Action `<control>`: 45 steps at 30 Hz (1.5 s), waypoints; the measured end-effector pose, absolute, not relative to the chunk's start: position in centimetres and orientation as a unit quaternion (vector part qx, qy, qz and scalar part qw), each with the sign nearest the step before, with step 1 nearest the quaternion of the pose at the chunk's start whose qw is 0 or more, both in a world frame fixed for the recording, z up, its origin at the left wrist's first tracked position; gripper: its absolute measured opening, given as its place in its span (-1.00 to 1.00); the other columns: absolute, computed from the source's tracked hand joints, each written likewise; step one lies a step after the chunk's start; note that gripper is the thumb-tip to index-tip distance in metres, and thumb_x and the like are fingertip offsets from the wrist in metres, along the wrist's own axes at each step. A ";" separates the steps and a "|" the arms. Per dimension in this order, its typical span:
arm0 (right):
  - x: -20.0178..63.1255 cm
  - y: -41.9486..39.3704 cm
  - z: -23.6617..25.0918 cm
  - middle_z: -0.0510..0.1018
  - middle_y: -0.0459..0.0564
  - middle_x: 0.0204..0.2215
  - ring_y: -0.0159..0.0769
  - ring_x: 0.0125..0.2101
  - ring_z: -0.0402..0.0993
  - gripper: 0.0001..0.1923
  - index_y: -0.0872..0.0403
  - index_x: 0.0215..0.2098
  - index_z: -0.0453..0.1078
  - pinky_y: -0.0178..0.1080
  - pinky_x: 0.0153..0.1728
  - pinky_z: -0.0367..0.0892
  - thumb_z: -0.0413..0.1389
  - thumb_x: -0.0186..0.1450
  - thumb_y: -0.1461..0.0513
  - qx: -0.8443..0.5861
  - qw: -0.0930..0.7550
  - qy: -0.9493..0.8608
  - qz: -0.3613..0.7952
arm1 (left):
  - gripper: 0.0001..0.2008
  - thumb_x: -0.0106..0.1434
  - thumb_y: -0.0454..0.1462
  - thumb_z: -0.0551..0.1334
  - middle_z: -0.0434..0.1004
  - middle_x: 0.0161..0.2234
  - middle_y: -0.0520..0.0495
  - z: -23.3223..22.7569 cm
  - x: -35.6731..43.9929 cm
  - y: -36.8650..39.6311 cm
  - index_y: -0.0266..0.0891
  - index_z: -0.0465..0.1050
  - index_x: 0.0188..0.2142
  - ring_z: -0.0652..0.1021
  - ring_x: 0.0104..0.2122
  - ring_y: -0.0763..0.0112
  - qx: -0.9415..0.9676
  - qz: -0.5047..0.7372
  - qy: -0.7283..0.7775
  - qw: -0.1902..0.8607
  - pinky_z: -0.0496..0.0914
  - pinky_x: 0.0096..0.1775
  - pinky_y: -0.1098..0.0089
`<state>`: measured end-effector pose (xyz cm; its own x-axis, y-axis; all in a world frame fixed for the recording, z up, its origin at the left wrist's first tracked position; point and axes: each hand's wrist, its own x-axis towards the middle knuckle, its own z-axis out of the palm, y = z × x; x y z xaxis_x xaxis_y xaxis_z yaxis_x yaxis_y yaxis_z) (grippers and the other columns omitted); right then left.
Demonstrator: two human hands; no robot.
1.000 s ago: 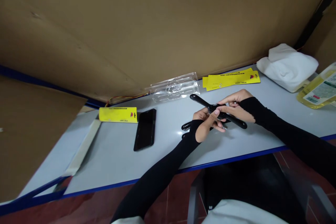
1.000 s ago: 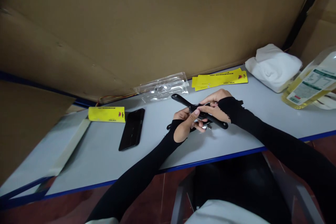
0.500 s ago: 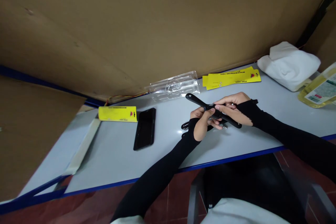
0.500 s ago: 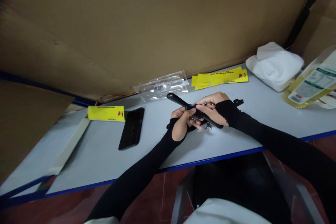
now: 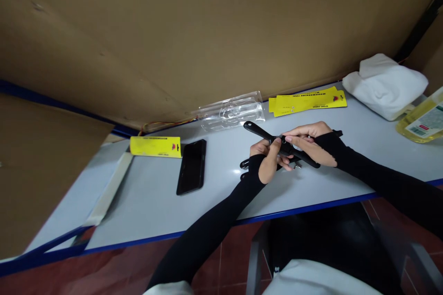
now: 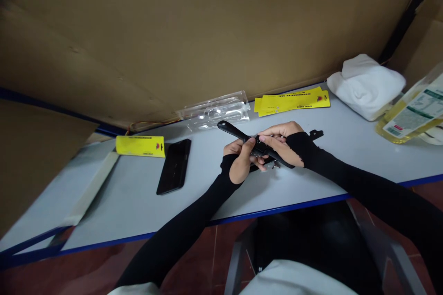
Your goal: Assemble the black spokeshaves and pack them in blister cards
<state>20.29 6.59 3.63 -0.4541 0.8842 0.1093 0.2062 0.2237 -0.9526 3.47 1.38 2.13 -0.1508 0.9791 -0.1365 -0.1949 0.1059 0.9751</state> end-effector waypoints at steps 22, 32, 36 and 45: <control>21.5 7.4 3.8 0.48 -0.04 -0.27 -0.43 -0.52 0.28 -0.47 0.05 0.28 0.41 -0.32 -0.51 0.31 -0.06 0.39 0.28 -0.379 0.311 -0.729 0.477 | -0.50 0.17 0.09 0.47 0.57 -0.64 -0.10 3.0 3.8 0.9 -0.25 0.41 -0.53 0.49 -0.78 0.38 0.358 0.577 0.565 0.468 0.38 -0.72 0.45; 21.3 6.8 5.4 0.72 0.15 -0.09 -0.18 -0.33 0.72 -0.33 0.00 0.34 0.28 -0.23 -0.40 0.60 0.31 0.34 0.02 -0.345 0.405 -0.665 0.524 | -0.43 0.12 0.20 0.45 0.59 -0.62 -0.13 1.4 3.2 1.5 -0.28 0.47 -0.50 0.51 -0.77 0.35 0.377 0.581 0.543 0.475 0.40 -0.72 0.43; 21.5 6.5 5.9 0.75 0.07 -0.25 -0.20 -0.36 0.69 -0.55 0.06 -0.06 0.58 -0.21 -0.36 0.57 0.37 0.27 -0.07 -0.363 0.396 -0.681 0.498 | -0.39 0.03 0.22 0.49 0.62 -0.58 -0.16 1.5 3.2 1.7 -0.30 0.52 -0.46 0.57 -0.70 0.30 0.364 0.585 0.536 0.487 0.53 -0.64 0.36; 20.9 6.8 3.8 0.69 -0.05 -0.25 -0.39 -0.39 0.49 -0.80 -0.02 -0.18 0.71 -0.30 -0.34 0.38 0.21 0.46 0.16 -0.292 0.407 -0.825 0.261 | -0.43 0.08 0.17 0.48 0.62 -0.57 -0.17 2.6 3.5 1.4 -0.33 0.52 -0.40 0.63 -0.65 0.21 0.381 0.561 0.541 0.497 0.57 -0.62 0.33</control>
<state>20.91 6.77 3.80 -0.4978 0.6949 0.5190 0.2691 0.6926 -0.6692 3.50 1.41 2.62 -0.2161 0.9702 -0.1096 -0.1446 0.0792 0.9863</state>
